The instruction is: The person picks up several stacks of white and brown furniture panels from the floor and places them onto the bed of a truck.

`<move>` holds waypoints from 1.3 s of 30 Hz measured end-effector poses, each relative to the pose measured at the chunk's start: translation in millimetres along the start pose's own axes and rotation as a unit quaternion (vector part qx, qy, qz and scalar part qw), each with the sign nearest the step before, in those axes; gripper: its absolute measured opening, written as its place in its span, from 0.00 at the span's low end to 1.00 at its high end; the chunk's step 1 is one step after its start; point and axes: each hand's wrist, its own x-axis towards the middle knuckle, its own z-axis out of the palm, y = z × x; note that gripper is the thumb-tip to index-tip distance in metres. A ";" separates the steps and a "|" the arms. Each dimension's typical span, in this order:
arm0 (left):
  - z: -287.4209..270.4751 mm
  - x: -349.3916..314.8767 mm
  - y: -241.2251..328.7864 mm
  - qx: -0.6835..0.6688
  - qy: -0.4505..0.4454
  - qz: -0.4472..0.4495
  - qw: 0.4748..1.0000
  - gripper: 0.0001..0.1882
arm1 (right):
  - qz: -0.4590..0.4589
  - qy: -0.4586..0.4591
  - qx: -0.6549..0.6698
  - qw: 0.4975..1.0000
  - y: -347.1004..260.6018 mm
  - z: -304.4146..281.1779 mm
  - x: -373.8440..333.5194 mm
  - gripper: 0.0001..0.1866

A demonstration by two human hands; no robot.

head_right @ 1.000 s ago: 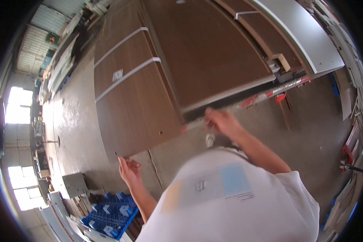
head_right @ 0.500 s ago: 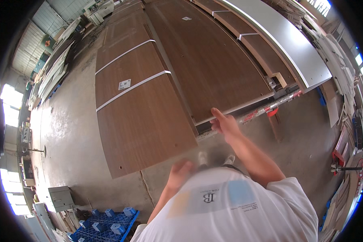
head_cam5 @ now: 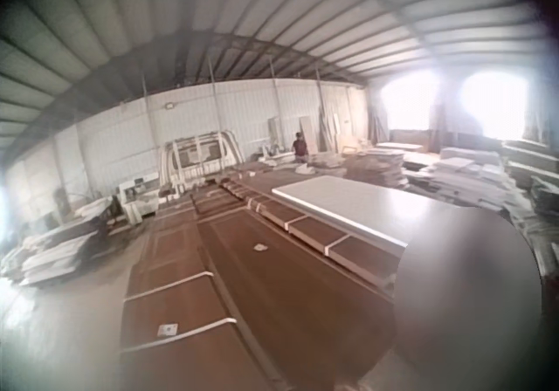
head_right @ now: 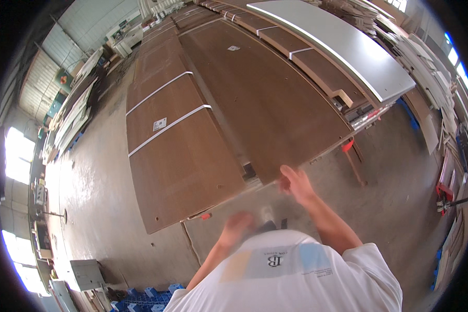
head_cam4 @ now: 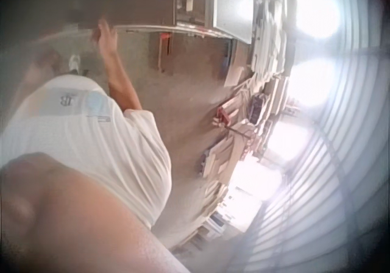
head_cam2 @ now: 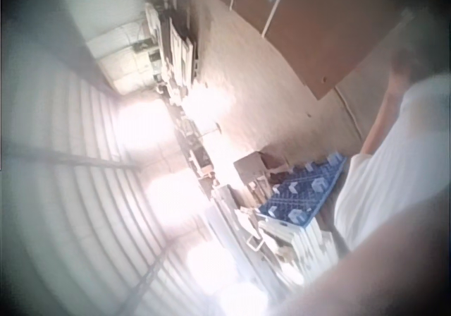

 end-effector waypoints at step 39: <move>288.9 218.9 136.0 -0.300 -0.318 0.160 0.885 0.30 | -0.338 0.439 0.158 0.817 28.9 -287.0 -375.4 0.33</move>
